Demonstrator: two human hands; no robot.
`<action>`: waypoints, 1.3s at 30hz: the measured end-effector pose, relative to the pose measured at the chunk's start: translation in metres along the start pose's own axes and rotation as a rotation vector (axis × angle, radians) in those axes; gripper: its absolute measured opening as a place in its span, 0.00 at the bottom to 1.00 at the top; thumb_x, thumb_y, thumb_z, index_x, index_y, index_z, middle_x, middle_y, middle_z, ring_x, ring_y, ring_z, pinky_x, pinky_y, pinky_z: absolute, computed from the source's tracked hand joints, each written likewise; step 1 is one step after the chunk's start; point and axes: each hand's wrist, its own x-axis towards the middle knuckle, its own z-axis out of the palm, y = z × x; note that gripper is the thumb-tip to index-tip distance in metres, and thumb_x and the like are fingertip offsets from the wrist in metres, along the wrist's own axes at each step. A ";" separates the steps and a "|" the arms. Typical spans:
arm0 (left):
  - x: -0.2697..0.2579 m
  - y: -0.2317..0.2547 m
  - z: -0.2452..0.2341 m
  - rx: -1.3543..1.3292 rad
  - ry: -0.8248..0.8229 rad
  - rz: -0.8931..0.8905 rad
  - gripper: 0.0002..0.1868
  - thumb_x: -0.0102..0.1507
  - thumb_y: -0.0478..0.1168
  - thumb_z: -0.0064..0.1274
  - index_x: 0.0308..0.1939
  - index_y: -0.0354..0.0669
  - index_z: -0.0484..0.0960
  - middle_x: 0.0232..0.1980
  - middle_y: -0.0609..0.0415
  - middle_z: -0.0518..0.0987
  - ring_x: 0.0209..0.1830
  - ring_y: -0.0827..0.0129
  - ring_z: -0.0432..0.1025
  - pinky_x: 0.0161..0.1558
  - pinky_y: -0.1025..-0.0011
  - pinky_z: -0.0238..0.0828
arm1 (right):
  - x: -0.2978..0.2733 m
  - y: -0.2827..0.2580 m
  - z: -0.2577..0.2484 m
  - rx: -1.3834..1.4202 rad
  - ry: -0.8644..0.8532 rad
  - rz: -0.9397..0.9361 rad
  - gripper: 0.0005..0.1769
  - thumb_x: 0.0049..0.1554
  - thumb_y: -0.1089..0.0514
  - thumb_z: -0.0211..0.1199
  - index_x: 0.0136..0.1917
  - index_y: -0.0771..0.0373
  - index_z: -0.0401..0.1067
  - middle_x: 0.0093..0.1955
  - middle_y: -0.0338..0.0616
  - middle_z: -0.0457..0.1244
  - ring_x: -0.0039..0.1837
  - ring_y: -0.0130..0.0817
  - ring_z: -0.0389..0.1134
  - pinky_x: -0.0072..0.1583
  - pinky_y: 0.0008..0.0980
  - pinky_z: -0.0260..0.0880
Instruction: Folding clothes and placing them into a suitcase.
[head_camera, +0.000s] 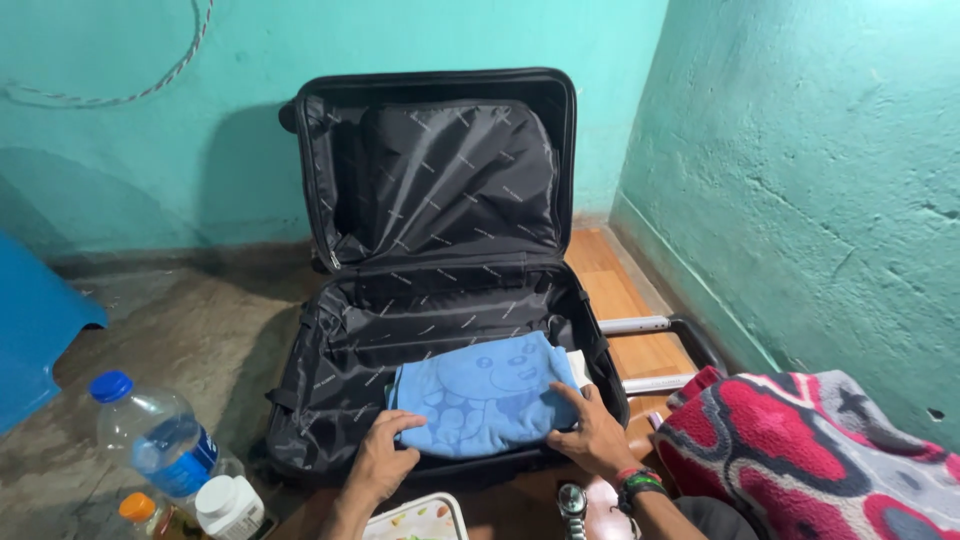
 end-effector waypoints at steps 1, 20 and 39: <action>0.001 -0.005 0.001 -0.004 0.016 0.023 0.25 0.48 0.28 0.55 0.49 0.43 0.87 0.59 0.50 0.77 0.61 0.60 0.73 0.60 0.69 0.70 | 0.003 0.005 0.002 0.045 0.009 -0.044 0.42 0.41 0.47 0.70 0.70 0.44 0.65 0.56 0.47 0.59 0.55 0.46 0.68 0.57 0.40 0.70; 0.023 0.008 -0.042 0.028 0.119 0.055 0.18 0.58 0.32 0.53 0.51 0.49 0.84 0.49 0.48 0.85 0.49 0.57 0.81 0.51 0.67 0.75 | -0.002 -0.006 -0.023 0.059 0.090 -0.094 0.22 0.54 0.52 0.67 0.63 0.51 0.76 0.46 0.50 0.61 0.49 0.46 0.67 0.53 0.42 0.69; 0.019 0.043 -0.094 0.169 0.135 0.103 0.17 0.53 0.33 0.55 0.46 0.47 0.82 0.44 0.49 0.85 0.46 0.57 0.83 0.47 0.64 0.77 | -0.022 -0.055 -0.038 0.311 0.224 -0.197 0.19 0.47 0.64 0.66 0.54 0.61 0.76 0.46 0.52 0.71 0.49 0.47 0.75 0.51 0.35 0.74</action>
